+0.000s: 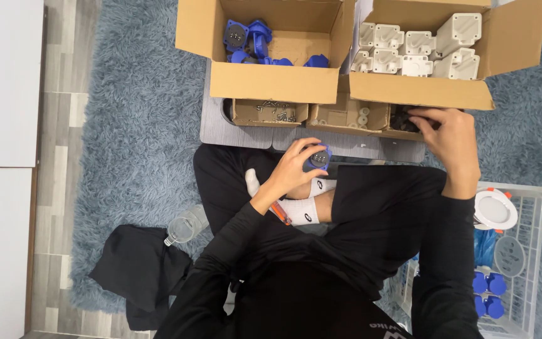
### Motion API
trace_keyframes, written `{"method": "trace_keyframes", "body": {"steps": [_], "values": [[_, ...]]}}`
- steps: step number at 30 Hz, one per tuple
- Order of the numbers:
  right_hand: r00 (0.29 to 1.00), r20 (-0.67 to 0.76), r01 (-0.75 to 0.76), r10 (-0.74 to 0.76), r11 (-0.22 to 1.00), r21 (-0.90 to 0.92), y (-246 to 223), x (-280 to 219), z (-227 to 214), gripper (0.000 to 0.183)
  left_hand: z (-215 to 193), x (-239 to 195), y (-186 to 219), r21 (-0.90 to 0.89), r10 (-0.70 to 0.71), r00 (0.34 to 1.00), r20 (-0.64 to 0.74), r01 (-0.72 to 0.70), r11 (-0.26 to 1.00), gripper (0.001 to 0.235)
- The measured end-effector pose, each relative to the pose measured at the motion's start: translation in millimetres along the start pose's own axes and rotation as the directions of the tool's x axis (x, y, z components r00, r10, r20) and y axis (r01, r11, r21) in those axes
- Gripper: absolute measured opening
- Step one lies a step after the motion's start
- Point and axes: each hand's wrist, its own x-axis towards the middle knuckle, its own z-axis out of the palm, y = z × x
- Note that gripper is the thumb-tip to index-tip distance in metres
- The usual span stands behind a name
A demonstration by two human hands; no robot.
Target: Assembling or inspecting electrical components using a screwdriver while sitting on the floor
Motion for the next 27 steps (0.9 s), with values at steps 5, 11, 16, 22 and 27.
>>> {"method": "trace_keyframes", "body": {"steps": [5, 11, 16, 22, 27], "values": [[0.989, -0.119, 0.094, -0.084, 0.992, 0.079, -20, -13, -1, 0.018, 6, 0, -9, 0.058, 0.031, 0.999, -0.04, -0.029, 0.998, 0.061], [0.953, -0.303, 0.067, -0.017, 0.986, 0.155, -29, -39, 11, 0.02, 7, 1, -7, 0.189, 0.035, 0.996, -0.08, -0.019, 0.982, 0.065], [0.924, -0.368, 0.065, 0.107, 0.902, 0.426, -41, -60, 31, 0.023, 6, 1, -4, 0.212, 0.058, 0.985, -0.162, -0.022, 0.977, 0.066], [0.9, -0.43, 0.186, 0.075, 0.826, 0.533, -52, -80, 81, 0.024, -9, 5, 32, 0.139, 0.208, 0.937, -0.282, -0.175, 0.975, 0.061], [0.934, -0.355, 0.183, 0.05, 0.784, 0.593, -91, -81, 103, 0.024, -15, 0, 76, 0.038, 0.293, 0.921, -0.258, -0.294, 0.955, 0.046]]}}
